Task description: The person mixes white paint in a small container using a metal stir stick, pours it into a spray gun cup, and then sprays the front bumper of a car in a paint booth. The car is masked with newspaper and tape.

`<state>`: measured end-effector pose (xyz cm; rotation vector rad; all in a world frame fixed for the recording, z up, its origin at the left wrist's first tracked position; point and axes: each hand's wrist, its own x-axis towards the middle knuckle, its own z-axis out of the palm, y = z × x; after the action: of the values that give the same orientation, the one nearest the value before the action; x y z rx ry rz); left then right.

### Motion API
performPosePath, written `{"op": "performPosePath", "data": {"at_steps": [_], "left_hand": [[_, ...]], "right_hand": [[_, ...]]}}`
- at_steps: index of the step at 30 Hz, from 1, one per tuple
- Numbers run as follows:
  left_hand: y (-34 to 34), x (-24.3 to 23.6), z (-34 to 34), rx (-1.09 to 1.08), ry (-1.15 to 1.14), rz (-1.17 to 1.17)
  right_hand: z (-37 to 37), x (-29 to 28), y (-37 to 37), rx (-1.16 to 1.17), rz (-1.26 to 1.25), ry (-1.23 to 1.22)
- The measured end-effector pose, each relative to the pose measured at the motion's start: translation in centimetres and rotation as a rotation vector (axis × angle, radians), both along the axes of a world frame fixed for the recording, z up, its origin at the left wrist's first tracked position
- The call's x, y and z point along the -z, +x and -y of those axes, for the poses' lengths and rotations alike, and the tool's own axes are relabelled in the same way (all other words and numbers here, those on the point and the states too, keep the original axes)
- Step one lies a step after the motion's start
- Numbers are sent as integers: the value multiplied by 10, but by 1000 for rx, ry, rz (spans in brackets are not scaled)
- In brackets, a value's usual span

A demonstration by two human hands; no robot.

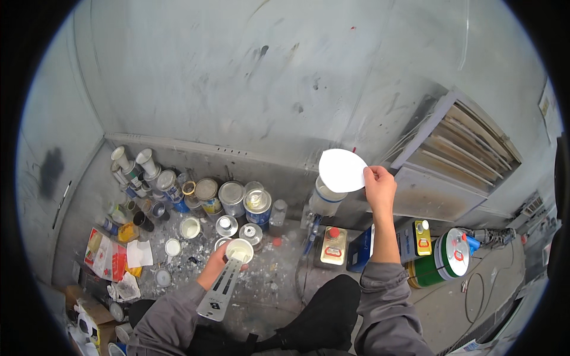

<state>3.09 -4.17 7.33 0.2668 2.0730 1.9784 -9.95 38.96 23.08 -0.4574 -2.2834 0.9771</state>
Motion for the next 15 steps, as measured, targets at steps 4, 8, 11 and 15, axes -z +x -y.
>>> {"op": "performPosePath", "data": {"at_steps": [4, 8, 11, 15], "left_hand": [[6, 2, 3, 1, 38, 1], [-13, -3, 15, 22, 24, 200], [-36, -14, 33, 182, -94, 108], [-53, 13, 66, 342, -306, 42]], "right_hand": [[46, -5, 61, 16, -126, 204], [127, -4, 126, -1018, -24, 216], [196, 14, 142, -1295, 36, 98], [261, 72, 142, -1224, -56, -29]]}}
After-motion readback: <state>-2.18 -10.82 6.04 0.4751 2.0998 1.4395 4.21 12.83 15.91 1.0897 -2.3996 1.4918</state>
